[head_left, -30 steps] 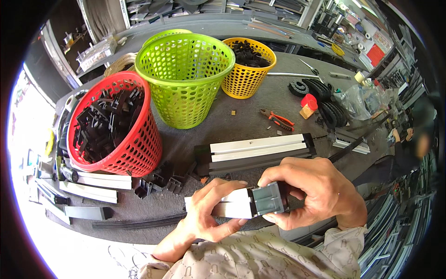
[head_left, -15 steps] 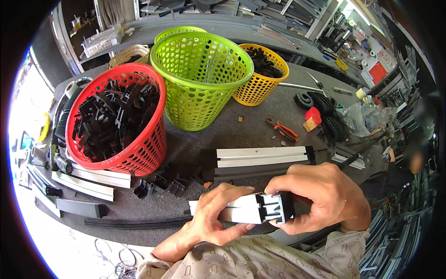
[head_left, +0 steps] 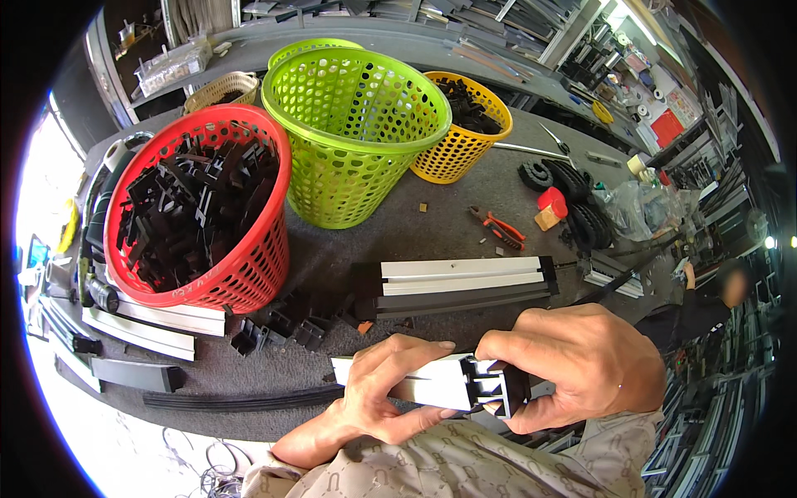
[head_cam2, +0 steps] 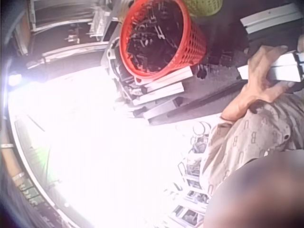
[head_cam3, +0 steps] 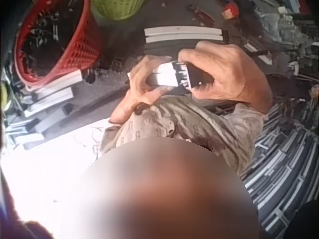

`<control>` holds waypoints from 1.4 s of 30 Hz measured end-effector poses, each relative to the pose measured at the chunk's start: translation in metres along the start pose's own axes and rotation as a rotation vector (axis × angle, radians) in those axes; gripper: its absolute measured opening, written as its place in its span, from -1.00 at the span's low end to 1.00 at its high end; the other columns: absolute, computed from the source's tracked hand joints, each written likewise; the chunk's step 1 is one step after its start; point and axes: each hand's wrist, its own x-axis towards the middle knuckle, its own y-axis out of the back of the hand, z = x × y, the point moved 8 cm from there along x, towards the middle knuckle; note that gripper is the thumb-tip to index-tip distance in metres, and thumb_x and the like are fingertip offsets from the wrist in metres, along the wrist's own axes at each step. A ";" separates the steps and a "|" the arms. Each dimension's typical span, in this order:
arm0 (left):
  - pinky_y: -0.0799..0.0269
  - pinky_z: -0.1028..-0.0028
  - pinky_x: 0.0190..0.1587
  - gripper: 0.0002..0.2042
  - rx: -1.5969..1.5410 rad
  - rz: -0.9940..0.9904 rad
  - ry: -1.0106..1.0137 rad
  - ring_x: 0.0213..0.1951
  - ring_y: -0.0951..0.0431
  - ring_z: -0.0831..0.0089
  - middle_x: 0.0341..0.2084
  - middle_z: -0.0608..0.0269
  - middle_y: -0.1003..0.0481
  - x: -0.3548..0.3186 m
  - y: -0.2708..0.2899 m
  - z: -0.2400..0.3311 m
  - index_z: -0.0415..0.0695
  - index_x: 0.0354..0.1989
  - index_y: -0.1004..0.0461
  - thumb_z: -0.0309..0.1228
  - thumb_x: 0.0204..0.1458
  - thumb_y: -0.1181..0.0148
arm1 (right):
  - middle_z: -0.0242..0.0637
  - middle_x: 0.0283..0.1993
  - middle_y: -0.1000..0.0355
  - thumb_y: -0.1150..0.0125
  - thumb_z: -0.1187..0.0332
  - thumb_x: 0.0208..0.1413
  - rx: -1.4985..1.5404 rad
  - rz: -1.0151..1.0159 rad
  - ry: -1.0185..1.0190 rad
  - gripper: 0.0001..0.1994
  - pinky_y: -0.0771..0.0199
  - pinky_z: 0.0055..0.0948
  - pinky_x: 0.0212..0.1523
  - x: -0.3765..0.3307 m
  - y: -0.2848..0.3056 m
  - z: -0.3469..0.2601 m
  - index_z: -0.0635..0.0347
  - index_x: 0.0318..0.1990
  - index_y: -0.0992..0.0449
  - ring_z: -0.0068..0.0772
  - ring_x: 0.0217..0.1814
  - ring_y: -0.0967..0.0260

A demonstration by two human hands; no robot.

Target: The person assembles window frame components by inserting black plastic end caps onto white aluminum profiles. They use pliers to trim and adjust the caps, then fit them onto the profile ends. The person repeats this process for multiple profiles and stacks the finished pieces on the workbench.

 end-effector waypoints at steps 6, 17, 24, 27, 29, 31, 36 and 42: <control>-0.65 0.32 -0.19 -0.35 -0.023 0.021 -0.028 -0.21 -0.73 0.16 -0.07 -0.13 -0.66 0.000 0.004 -0.001 -0.38 0.11 -0.56 -0.26 -0.14 -0.65 | -0.32 -0.41 -0.43 -0.62 0.21 -0.15 0.000 0.040 -0.051 -0.45 -0.51 -0.30 -0.49 0.006 0.004 0.002 0.18 0.03 -0.57 -0.25 -0.49 -0.48; -0.66 0.31 -0.19 -0.34 -0.038 0.044 -0.030 -0.19 -0.73 0.17 -0.08 -0.12 -0.66 -0.004 0.013 -0.001 -0.37 0.12 -0.58 -0.24 -0.15 -0.62 | -0.32 -0.42 -0.48 -0.66 0.18 -0.21 -0.011 0.046 -0.024 -0.40 -0.50 -0.32 -0.51 0.015 0.005 -0.004 0.20 0.04 -0.62 -0.28 -0.50 -0.50; -0.65 0.30 -0.17 -0.35 -0.040 0.062 -0.022 -0.18 -0.73 0.17 -0.10 -0.06 -0.66 -0.006 0.016 -0.001 -0.32 0.14 -0.59 -0.22 -0.14 -0.61 | -0.32 -0.43 -0.41 -0.59 0.32 -0.16 -0.042 0.070 0.027 -0.49 -0.51 -0.32 -0.49 0.023 0.007 -0.016 0.24 0.00 -0.56 -0.29 -0.48 -0.47; -0.65 0.30 -0.16 -0.34 -0.044 0.071 -0.013 -0.18 -0.73 0.18 -0.11 -0.04 -0.66 -0.007 0.016 -0.001 -0.31 0.14 -0.59 -0.22 -0.14 -0.61 | -0.32 -0.43 -0.37 -0.55 0.36 -0.12 -0.042 0.037 0.029 -0.50 -0.53 -0.31 -0.47 0.023 0.008 -0.017 0.26 0.00 -0.51 -0.29 -0.46 -0.46; -0.65 0.30 -0.16 -0.34 -0.032 0.064 -0.005 -0.18 -0.73 0.17 -0.11 -0.04 -0.66 -0.008 0.015 0.000 -0.32 0.14 -0.59 -0.22 -0.15 -0.61 | -0.32 -0.43 -0.37 -0.56 0.36 -0.12 -0.032 0.024 0.014 -0.50 -0.54 -0.31 -0.47 0.022 0.008 -0.017 0.27 0.00 -0.51 -0.29 -0.46 -0.46; -0.65 0.30 -0.16 -0.34 -0.033 0.056 0.001 -0.18 -0.72 0.17 -0.11 -0.04 -0.66 -0.008 0.014 0.000 -0.32 0.15 -0.59 -0.22 -0.15 -0.61 | -0.31 -0.42 -0.37 -0.56 0.35 -0.11 0.001 -0.009 -0.011 -0.49 -0.54 -0.31 -0.47 0.022 0.006 -0.015 0.28 0.02 -0.51 -0.28 -0.46 -0.46; -0.65 0.30 -0.15 -0.34 -0.051 0.056 -0.002 -0.18 -0.72 0.17 -0.13 -0.05 -0.67 -0.007 0.015 -0.001 -0.34 0.13 -0.59 -0.23 -0.15 -0.62 | -0.28 -0.40 -0.37 -0.57 0.32 -0.07 -0.008 -0.046 0.009 -0.46 -0.54 -0.27 -0.46 0.023 0.005 -0.015 0.31 0.06 -0.49 -0.22 -0.44 -0.46; -0.63 0.20 -0.01 -0.29 -0.028 0.010 -0.011 -0.08 -0.70 0.07 -0.02 -0.14 -0.62 -0.002 0.014 0.008 -0.36 0.19 -0.48 -0.27 -0.13 -0.64 | -0.16 -0.38 -0.41 -0.55 0.28 -0.01 0.031 -0.064 0.016 -0.47 -0.54 -0.17 -0.43 0.024 0.005 -0.018 0.36 0.06 -0.47 -0.09 -0.43 -0.51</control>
